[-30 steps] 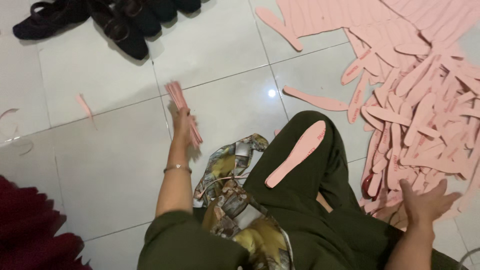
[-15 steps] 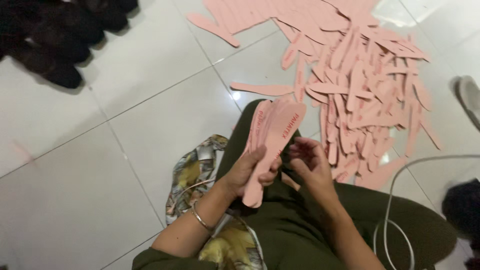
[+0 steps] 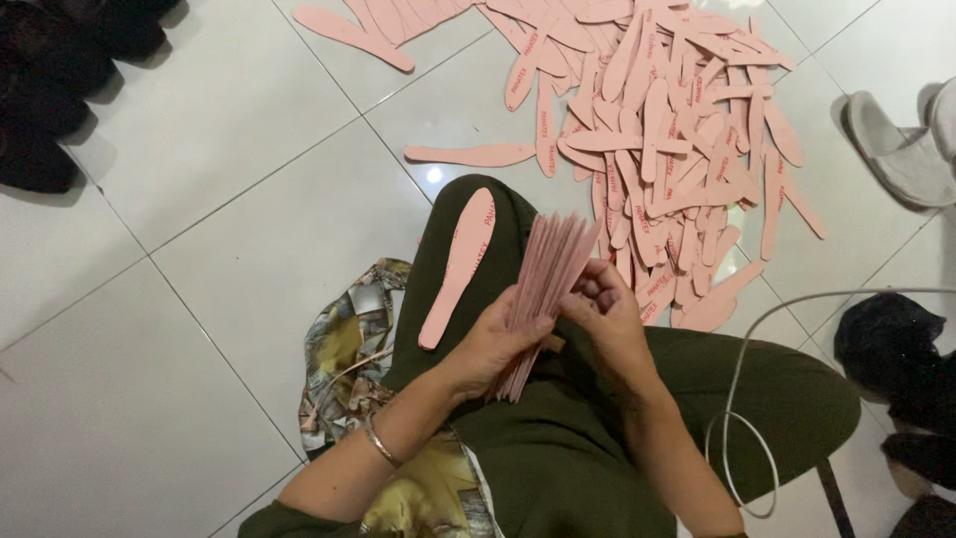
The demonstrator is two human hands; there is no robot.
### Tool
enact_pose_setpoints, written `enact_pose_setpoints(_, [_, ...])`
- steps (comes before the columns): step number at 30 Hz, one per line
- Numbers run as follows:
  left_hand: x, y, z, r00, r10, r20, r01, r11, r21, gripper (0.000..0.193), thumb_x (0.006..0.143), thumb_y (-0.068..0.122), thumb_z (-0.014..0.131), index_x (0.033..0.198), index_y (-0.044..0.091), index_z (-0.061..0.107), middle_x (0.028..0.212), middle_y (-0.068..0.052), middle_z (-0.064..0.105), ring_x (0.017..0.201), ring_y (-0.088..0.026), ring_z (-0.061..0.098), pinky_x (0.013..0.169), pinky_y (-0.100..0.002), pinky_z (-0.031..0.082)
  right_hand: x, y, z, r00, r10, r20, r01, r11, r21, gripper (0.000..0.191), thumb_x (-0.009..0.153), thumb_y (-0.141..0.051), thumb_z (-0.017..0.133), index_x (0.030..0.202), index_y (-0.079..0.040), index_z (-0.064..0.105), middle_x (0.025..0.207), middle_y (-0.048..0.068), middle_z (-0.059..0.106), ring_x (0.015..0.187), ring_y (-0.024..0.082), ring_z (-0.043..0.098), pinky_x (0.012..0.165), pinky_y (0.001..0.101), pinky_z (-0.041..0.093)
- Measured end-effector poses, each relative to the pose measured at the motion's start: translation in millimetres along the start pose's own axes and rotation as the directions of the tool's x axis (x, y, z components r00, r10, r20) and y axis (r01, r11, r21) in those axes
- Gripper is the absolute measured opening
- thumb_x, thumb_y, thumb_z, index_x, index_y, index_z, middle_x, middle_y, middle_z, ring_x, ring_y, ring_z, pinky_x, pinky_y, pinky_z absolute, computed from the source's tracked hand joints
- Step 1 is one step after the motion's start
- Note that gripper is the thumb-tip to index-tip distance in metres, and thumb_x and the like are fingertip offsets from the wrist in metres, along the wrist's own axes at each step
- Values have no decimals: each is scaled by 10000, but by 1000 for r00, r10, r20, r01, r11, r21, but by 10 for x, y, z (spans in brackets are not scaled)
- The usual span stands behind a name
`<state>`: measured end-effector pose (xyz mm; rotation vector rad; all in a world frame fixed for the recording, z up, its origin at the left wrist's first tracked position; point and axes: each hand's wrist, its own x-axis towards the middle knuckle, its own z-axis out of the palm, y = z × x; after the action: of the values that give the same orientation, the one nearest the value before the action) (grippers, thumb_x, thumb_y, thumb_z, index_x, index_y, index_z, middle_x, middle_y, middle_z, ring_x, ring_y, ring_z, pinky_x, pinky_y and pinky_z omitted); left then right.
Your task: The person sits on the floor among a large pile of pink foam shoe insoles, picking up individual insoles, aligning them, and gathering them into stacks on their lap and beside them. They repeatedly take insoles from the pile, match them, and add them to the accumulated stacks.
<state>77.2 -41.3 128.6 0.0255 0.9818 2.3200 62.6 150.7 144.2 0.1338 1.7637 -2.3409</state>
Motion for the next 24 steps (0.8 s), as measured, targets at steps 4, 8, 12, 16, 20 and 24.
enact_pose_setpoints(4, [-7, 12, -28, 1000, 20, 23, -20, 1000, -17, 599, 989, 254, 694, 1482, 31, 438, 1282, -72, 613, 1051, -148, 631, 936, -319, 534, -10, 122, -254, 987, 98, 128, -128, 959, 252, 492, 975, -171, 774, 1380, 3, 557, 1041, 24, 655, 807, 53, 577, 724, 211, 492])
enact_pose_setpoints(8, [-11, 38, -31, 997, 49, 66, -46, 998, -47, 604, 1023, 243, 661, 1524, 12, 415, 1381, -56, 587, 1251, -129, 558, 1100, -299, 453, 54, 287, -494, 957, 200, 211, -263, 905, 334, 562, 906, -283, 813, 1327, -17, 553, 1069, 20, 684, 779, 38, 578, 687, 178, 481])
enact_pose_setpoints(12, [-8, 68, -17, 998, -1, 58, 5, 998, -70, 599, 1037, 252, 619, 1540, 16, 398, 1407, -71, 576, 1277, -145, 550, 1116, -316, 440, 55, 385, -580, 949, 153, 277, -270, 850, 453, 618, 970, -260, 810, 1450, -4, 516, 1150, 20, 648, 938, 81, 613, 898, 277, 531])
enact_pose_setpoints(16, [-28, 106, -9, 996, -10, 84, 15, 998, -68, 582, 1042, 250, 611, 1531, 12, 403, 1412, -72, 575, 1270, -149, 558, 1109, -325, 447, 41, 391, -600, 951, 169, 260, -275, 847, 455, 687, 889, -257, 790, 1439, 9, 475, 1311, 110, 658, 1185, 214, 656, 1036, 403, 527])
enact_pose_setpoints(20, [-49, 132, -7, 995, -19, 101, 27, 997, -75, 577, 1046, 240, 610, 1533, 13, 401, 1411, -70, 571, 1263, -149, 556, 1103, -331, 450, 51, 430, -647, 942, 121, 313, -264, 843, 469, 705, 897, -241, 795, 1457, 29, 463, 1336, 138, 650, 1223, 250, 647, 1054, 432, 517])
enact_pose_setpoints(24, [-56, 117, -31, 992, -51, 119, 59, 996, -64, 579, 1039, 246, 607, 1535, 30, 402, 1391, -67, 576, 1242, -148, 561, 1084, -331, 462, 43, 502, -727, 926, 79, 370, -272, 819, 505, 729, 922, -222, 824, 1488, 56, 459, 1330, 160, 648, 1214, 276, 644, 1060, 452, 515])
